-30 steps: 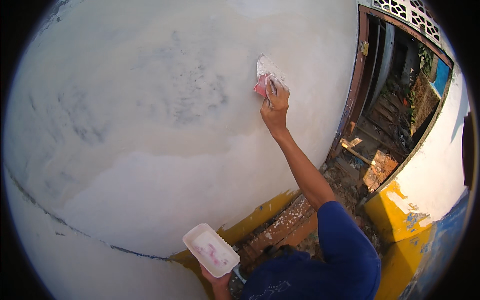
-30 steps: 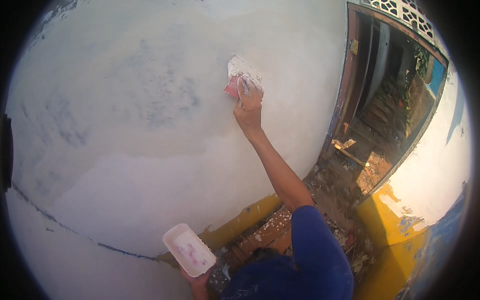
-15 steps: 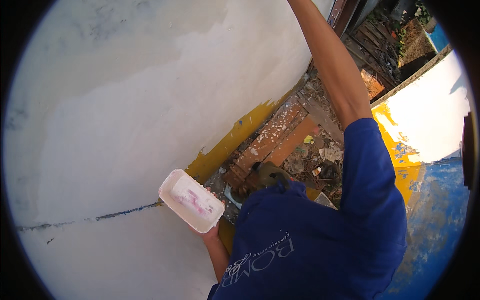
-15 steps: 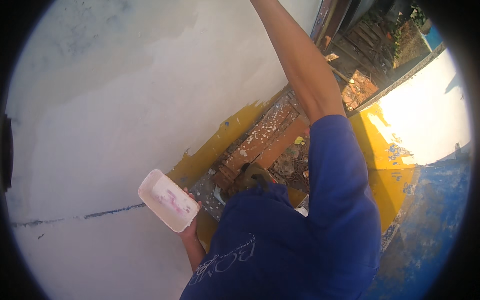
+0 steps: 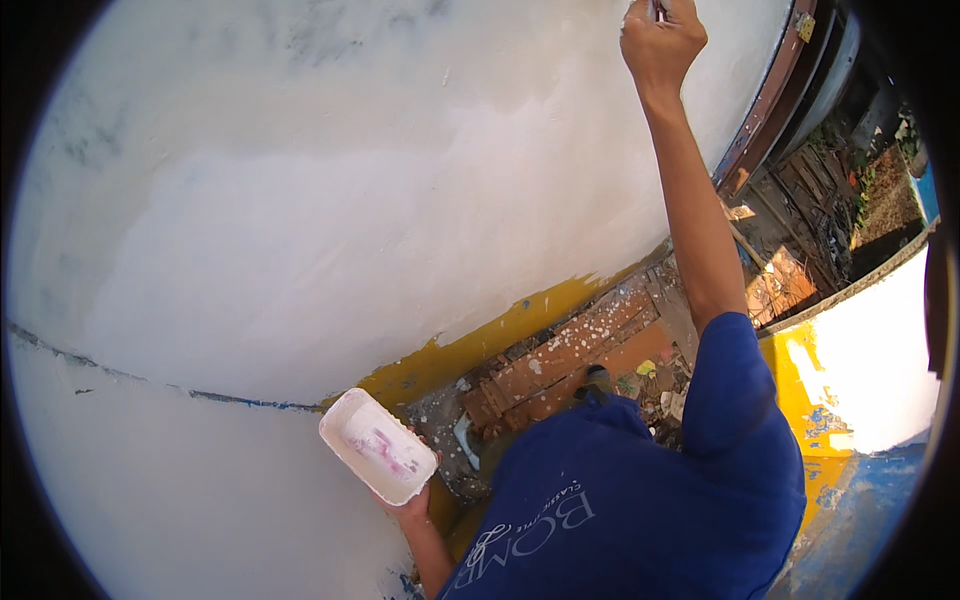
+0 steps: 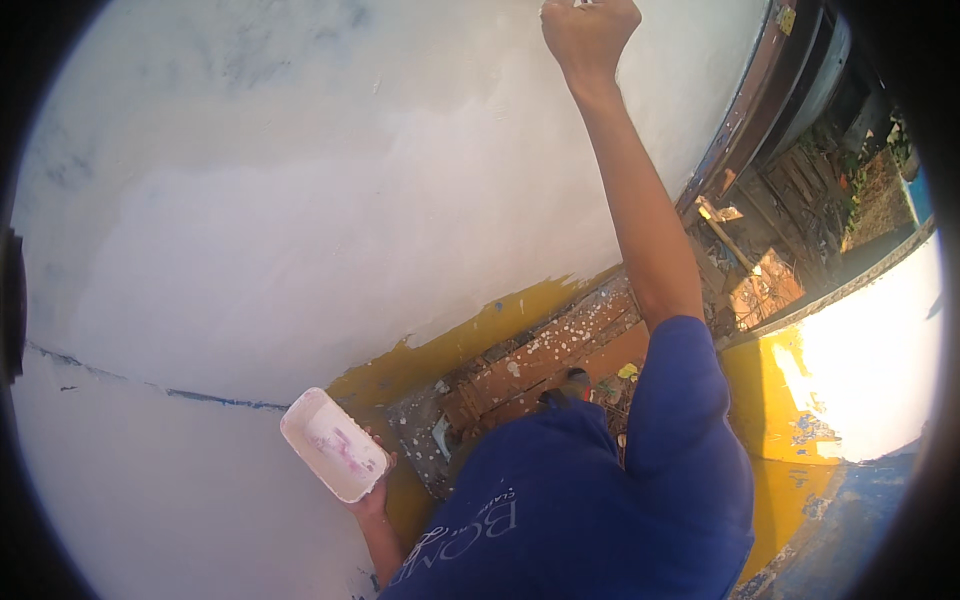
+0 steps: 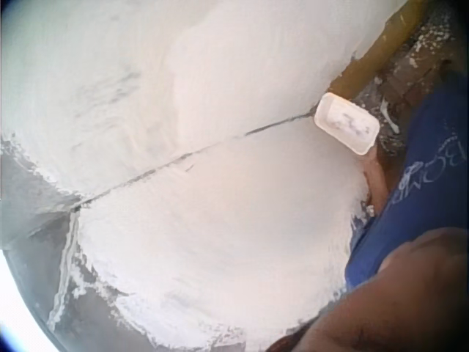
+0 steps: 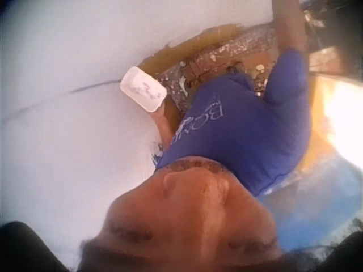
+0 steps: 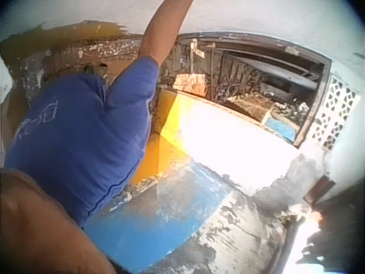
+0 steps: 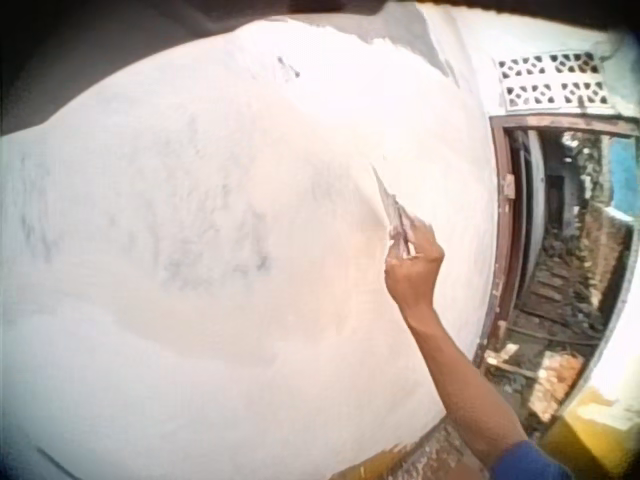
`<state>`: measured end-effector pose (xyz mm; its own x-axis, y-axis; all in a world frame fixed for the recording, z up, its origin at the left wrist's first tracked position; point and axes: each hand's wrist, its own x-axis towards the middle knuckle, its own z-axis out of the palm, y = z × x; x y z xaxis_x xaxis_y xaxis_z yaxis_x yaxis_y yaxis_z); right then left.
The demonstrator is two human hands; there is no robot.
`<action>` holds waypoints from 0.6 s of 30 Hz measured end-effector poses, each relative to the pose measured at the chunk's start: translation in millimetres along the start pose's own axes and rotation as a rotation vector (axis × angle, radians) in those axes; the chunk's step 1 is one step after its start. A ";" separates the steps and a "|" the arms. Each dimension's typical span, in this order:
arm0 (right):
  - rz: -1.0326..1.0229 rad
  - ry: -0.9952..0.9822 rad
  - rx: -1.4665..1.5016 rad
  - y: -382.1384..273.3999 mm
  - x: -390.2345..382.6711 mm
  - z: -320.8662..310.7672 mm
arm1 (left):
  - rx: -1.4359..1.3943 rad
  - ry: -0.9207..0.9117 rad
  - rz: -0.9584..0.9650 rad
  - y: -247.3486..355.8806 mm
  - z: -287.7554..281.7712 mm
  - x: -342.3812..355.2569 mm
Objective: The person applies plaster to a wall using a putty knife and a plastic container.
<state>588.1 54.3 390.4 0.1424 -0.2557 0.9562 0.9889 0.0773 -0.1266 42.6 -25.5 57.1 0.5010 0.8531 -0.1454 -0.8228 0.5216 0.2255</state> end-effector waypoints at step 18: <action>0.979 -1.197 0.965 20.9 -177.6 -146.1 | -0.195 -0.053 0.347 -301.8 75.9 187.9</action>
<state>589.5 -39.4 179.4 0.0576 0.9360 0.3471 0.1474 0.3359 -0.9303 405.4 -22.1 34.8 0.1935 0.9802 -0.0416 -0.9785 0.1959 0.0648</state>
